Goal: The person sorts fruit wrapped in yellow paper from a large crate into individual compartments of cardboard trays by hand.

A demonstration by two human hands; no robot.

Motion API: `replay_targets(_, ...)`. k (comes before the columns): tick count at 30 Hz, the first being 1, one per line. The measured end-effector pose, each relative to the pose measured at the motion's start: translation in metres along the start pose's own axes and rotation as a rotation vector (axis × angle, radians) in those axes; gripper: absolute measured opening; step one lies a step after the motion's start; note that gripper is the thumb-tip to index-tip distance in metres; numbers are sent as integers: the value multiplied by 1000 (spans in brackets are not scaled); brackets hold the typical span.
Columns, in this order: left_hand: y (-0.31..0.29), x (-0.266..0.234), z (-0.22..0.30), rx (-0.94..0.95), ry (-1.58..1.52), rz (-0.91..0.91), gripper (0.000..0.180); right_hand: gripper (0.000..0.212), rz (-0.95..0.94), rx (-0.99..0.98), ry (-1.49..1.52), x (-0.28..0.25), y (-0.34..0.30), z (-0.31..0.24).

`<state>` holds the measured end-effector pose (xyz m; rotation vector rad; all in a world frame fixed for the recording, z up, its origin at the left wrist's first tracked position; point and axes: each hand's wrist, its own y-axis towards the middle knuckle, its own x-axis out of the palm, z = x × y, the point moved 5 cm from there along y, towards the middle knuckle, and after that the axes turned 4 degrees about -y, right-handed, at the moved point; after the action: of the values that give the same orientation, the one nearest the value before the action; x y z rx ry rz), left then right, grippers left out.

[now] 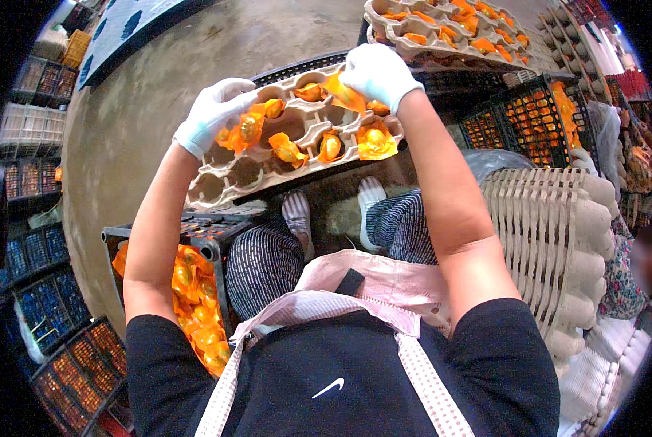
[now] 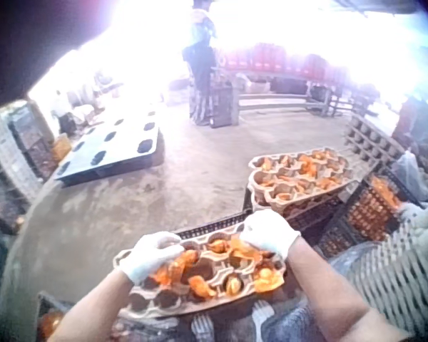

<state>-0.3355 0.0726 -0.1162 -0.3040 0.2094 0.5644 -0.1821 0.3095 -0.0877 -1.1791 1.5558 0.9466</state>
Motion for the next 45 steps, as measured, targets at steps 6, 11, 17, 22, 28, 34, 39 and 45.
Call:
replay_targets(6, 10, -48, -43, 121, 425, 170, 31, 20, -176, 16, -149, 75, 0, -8)
replay_targets(11, 7, -71, -48, -57, 594, 121, 34, 17, -176, -67, -114, 103, -10, -8)
replay_targets(17, -4, -75, -52, -101, 628, 33, 42, 28, -281, 4, -311, 119, -4, -34)
replay_targets(22, -12, -42, -42, 108, 839, -85, 72, 35, -43, -99, -107, 67, 22, -99)
replay_targets(28, -9, -18, -22, -92, 1206, -22, 58, 47, -126, -197, -61, 99, 40, -159)
replay_targets(34, -3, -14, -44, -157, 1121, -20, 41, 51, -123, -242, -71, 103, 32, -173)
replay_targets(39, 4, -14, -41, -26, 1104, -182, 21, 43, -210, -356, -22, 98, 37, -173)
replay_targets(45, 3, -69, -18, 55, 1178, 113, 21, 34, -259, -345, 239, 32, 48, -165)
